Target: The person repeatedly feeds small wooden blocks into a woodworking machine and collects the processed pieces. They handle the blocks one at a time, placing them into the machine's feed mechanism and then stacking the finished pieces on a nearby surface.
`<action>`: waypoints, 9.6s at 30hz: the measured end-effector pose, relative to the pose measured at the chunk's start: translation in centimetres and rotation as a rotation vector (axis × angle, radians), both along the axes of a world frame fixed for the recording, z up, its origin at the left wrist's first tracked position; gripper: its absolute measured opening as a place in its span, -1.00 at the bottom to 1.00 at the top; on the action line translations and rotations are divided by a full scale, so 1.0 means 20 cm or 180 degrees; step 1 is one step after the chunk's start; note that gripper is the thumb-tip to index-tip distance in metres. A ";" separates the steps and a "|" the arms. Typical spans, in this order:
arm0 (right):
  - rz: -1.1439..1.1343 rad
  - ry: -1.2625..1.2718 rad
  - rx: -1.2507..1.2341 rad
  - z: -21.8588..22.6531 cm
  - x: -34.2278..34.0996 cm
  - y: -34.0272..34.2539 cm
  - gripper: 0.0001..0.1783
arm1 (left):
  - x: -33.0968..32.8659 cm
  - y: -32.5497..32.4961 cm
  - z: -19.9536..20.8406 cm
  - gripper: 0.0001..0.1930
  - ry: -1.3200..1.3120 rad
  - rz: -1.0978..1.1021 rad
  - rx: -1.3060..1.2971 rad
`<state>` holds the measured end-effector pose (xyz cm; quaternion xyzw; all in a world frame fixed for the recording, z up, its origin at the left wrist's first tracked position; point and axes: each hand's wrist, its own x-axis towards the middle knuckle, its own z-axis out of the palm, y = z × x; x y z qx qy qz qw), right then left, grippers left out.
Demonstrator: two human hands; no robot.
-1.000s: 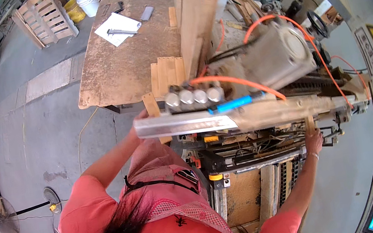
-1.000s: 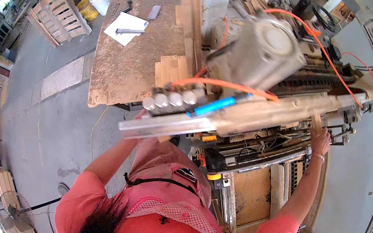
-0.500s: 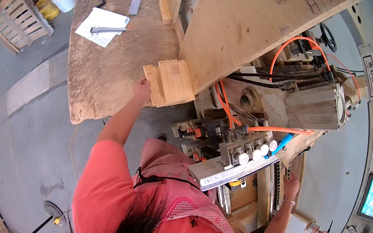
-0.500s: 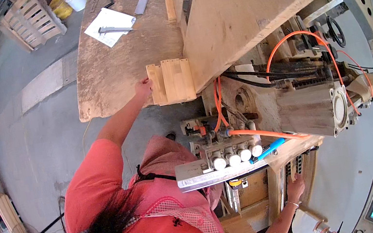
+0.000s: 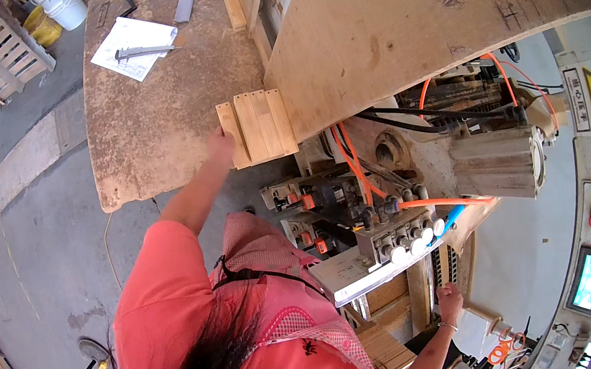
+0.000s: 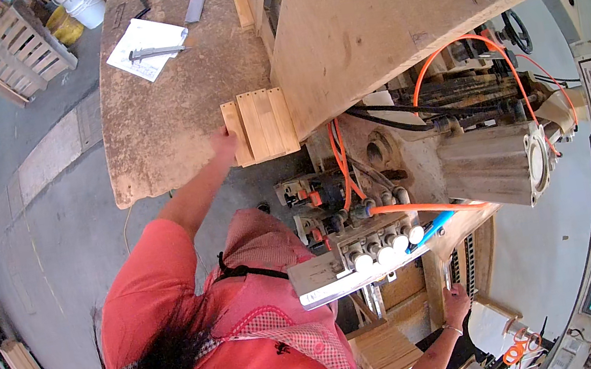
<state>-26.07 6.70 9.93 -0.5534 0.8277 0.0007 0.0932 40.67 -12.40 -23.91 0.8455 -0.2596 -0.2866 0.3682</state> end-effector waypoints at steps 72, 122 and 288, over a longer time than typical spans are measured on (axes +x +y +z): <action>0.1042 0.0193 -0.0491 -0.21 -0.46 -1.65 -0.53 | -2.07 0.69 1.25 -0.58 -0.0041 -0.4224 -0.0636; 0.1136 0.0062 -0.0684 -0.21 -0.47 -1.66 -0.54 | -2.09 0.67 1.28 -0.58 -0.0079 -0.4229 -0.0398; 0.1003 0.0237 -0.0450 -0.17 -0.48 -1.57 -0.47 | -2.03 0.79 1.13 -0.71 0.1648 -0.3404 -0.1597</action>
